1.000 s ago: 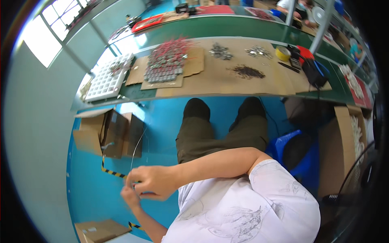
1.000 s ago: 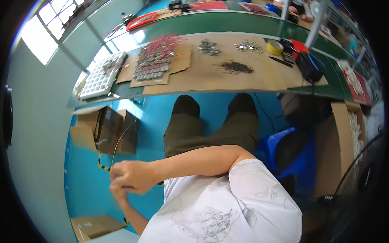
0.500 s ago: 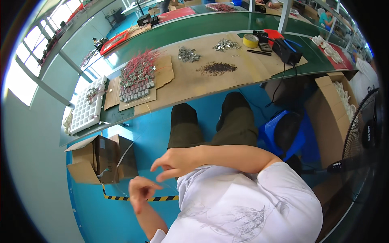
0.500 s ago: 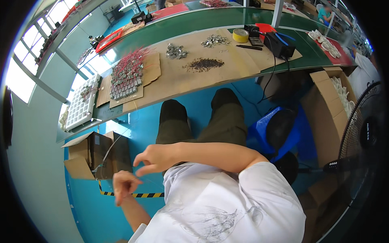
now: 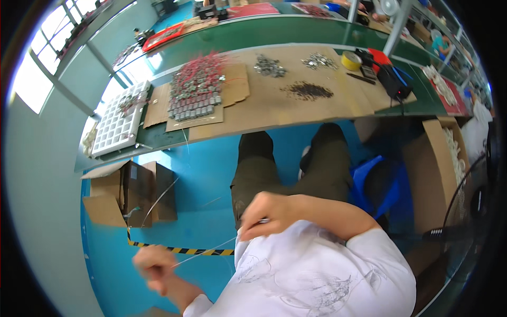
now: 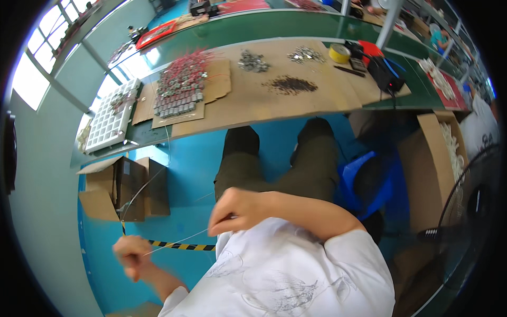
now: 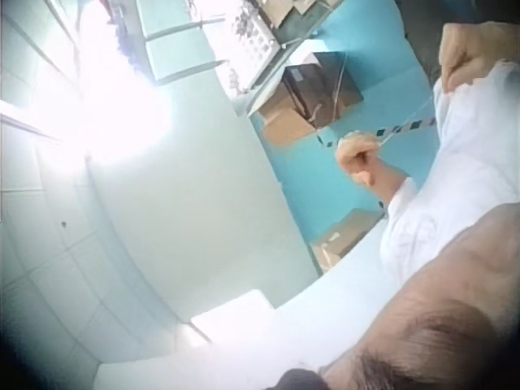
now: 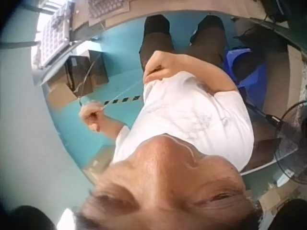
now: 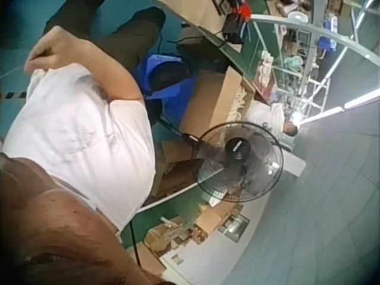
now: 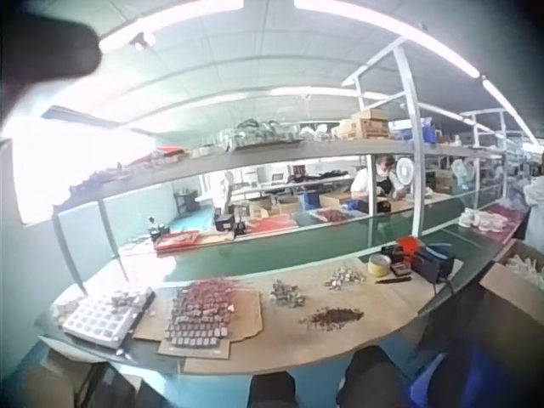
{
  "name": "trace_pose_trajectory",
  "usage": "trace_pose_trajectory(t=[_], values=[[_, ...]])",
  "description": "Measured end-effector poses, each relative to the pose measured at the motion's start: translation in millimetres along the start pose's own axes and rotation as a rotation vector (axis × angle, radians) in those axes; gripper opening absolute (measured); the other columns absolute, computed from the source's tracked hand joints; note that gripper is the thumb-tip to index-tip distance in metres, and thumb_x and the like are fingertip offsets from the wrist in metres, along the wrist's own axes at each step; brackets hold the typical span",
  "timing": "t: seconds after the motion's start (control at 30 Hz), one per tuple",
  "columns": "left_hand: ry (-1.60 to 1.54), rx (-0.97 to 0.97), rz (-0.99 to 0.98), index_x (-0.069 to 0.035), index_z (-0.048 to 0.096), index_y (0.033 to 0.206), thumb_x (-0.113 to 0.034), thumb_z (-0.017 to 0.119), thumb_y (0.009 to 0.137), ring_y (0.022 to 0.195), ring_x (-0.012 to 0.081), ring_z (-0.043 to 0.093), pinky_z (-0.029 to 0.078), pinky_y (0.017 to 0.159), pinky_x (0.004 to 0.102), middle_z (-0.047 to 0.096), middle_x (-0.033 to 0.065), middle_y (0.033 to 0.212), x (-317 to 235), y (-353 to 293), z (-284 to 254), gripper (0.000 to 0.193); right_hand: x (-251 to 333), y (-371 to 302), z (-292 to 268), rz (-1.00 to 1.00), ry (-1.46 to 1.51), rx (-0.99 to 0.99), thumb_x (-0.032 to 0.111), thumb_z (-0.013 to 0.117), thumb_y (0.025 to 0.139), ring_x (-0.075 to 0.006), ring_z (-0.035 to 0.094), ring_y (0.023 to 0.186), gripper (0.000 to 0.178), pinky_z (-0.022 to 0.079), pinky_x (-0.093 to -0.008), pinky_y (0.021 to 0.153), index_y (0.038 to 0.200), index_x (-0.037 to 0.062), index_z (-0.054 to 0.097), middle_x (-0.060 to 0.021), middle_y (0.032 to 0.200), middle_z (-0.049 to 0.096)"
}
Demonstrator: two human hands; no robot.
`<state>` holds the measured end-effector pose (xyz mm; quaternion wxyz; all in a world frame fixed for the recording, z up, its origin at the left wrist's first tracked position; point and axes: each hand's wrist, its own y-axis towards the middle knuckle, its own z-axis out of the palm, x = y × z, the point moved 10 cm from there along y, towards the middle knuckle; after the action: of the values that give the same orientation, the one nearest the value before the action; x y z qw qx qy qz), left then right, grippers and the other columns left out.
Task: Assembling small metal components onto a wire frame at a factory workbench.
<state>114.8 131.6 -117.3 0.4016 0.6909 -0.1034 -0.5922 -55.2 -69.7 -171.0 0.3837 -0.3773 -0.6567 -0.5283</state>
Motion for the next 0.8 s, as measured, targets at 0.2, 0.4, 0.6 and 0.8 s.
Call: trace_pose_trajectory(t=[0.2, 0.4, 0.6, 0.8], values=[[-0.119, -0.105, 0.071, 0.006, 0.070, 0.090, -0.008, 0.083, 0.089, 0.036, 0.0094, 0.039, 0.030, 0.035, 0.0266, 0.051, 0.0009, 0.052, -71, -64, -132, 0.020, 92, -82, -97, -0.084, 0.035, -0.259, 0.001, 0.080, 0.086, -0.0157, 0.058, 0.048, 0.006, 0.040, -0.0286, 0.045, 0.086, -0.0046, 0.080, -0.0099, 0.063, 0.068], [0.179, -0.466, -0.563, 0.000, 0.070, 0.104, 0.006, 0.067, 0.092, 0.049, 0.0038, 0.043, 0.031, 0.044, 0.0227, 0.053, -0.0021, 0.061, 63, -156, -206, 0.014, 126, -119, -140, -0.097, -0.103, -0.330, 0.000, 0.077, 0.086, -0.0133, 0.058, 0.045, 0.006, 0.039, -0.0249, 0.044, 0.085, -0.0060, 0.079, -0.0099, 0.064, 0.069], [0.288, -0.443, -1.148, -0.002, 0.077, 0.090, -0.007, 0.079, 0.091, 0.050, 0.0067, 0.046, 0.031, 0.044, 0.0256, 0.058, -0.0025, 0.062, 232, -251, -151, 0.006, 110, -153, -134, 0.479, -0.332, -0.235, 0.003, 0.076, 0.093, -0.0155, 0.070, 0.058, 0.007, 0.051, -0.0261, 0.052, 0.090, -0.0030, 0.078, -0.0117, 0.075, 0.074], [0.300, -0.577, -1.441, 0.000, 0.076, 0.094, -0.013, 0.082, 0.091, 0.051, 0.0144, 0.058, 0.036, 0.045, 0.0257, 0.063, 0.0036, 0.063, 291, -345, -151, 0.014, 101, -221, -155, 0.639, -0.394, -0.448, 0.005, 0.078, 0.089, -0.0108, 0.066, 0.062, 0.005, 0.046, -0.0257, 0.055, 0.090, 0.0006, 0.081, -0.0060, 0.073, 0.074]])
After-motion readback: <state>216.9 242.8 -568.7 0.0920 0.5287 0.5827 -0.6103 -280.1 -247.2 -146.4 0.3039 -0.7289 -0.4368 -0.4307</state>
